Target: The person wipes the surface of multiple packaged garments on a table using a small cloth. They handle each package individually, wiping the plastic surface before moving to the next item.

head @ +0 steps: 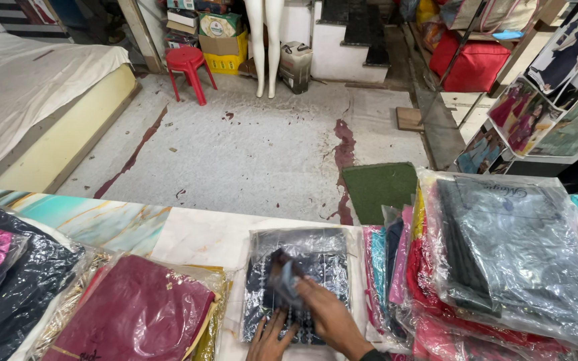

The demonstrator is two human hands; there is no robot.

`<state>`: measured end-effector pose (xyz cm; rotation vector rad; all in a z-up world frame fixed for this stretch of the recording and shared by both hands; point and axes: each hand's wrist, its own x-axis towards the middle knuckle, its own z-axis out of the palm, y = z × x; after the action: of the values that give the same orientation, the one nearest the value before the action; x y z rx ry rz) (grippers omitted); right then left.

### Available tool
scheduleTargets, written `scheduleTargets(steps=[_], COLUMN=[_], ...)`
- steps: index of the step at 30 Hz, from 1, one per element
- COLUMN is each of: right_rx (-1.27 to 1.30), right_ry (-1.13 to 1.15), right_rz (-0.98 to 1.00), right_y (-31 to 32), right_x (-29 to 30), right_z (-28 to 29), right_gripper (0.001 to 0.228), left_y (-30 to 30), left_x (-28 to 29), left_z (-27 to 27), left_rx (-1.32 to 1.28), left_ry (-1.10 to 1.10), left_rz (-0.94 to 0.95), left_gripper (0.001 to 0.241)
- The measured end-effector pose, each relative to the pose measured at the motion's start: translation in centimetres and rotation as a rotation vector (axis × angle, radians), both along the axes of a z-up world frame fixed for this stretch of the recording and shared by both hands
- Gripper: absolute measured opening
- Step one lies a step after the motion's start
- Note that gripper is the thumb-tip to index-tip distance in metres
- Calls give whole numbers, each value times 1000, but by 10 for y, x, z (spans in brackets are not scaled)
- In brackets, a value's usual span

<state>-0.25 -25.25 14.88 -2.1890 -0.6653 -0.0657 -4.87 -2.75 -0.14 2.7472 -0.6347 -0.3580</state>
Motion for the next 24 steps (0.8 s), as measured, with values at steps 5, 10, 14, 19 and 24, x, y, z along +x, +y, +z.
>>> scheduleTargets(steps=[5, 10, 14, 19, 24], right_rx=[-608, -679, -530, -454, -196], right_ry=[-52, 94, -198, -122, -169], right_rz=[135, -684, 115, -148, -679], right_y=[0, 9, 18, -14, -22], right_x=[34, 64, 40, 59, 63], right_z=[-18, -13, -23, -38, -36], right_gripper=[55, 58, 56, 57, 74], left_y=[-5, -9, -10, 0, 14], left_x=[1, -6, 0, -1, 12], left_z=[-21, -7, 14, 44, 80], left_rx=[1, -102, -56, -197, -511], left_ry=[-170, -116, 35, 79, -37], left_rz=[70, 177, 160, 107, 465], left_gripper=[64, 71, 76, 67, 47])
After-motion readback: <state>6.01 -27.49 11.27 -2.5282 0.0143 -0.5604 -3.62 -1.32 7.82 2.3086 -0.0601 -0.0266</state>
